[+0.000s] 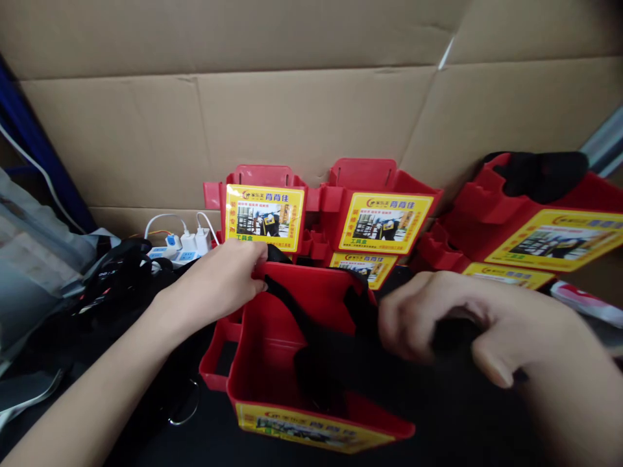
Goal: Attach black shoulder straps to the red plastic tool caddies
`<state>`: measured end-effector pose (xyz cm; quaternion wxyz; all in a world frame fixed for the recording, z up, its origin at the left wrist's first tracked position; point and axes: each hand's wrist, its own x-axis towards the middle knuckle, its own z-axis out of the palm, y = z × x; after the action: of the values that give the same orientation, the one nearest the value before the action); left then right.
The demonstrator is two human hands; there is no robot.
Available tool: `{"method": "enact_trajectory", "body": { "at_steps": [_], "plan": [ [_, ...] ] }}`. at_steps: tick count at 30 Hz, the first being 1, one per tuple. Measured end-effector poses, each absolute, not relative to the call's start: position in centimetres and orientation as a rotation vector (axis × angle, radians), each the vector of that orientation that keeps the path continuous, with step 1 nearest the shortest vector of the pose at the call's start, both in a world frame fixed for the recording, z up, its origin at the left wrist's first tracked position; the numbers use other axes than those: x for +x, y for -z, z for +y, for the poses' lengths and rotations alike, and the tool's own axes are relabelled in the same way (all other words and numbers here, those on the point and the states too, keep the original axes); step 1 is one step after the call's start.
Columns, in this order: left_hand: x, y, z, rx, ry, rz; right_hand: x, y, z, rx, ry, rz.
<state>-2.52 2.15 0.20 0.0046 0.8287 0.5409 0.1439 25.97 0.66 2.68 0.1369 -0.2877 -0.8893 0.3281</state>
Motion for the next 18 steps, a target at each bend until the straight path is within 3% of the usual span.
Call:
{"method": "enact_trajectory", "body": {
  "at_steps": [3,8,12,18],
  "plan": [
    [-2.0,-0.2,1.9,2.634,-0.437,1.754,22.4,-3.7,-1.9,-0.953,-0.934,-2.458],
    [-2.0,-0.4,2.2,2.673,-0.395,1.614,15.8,-1.3,-1.6,-1.403,-0.248,-2.483],
    [-2.3,-0.5,2.4,2.685,-0.358,1.638,13.6,-0.1,0.7,-1.473,0.181,-2.572],
    [-2.3,-0.2,2.9,2.701,-0.361,1.800,16.8,-1.5,-0.2,-0.852,-0.212,-2.892]
  ]
}}
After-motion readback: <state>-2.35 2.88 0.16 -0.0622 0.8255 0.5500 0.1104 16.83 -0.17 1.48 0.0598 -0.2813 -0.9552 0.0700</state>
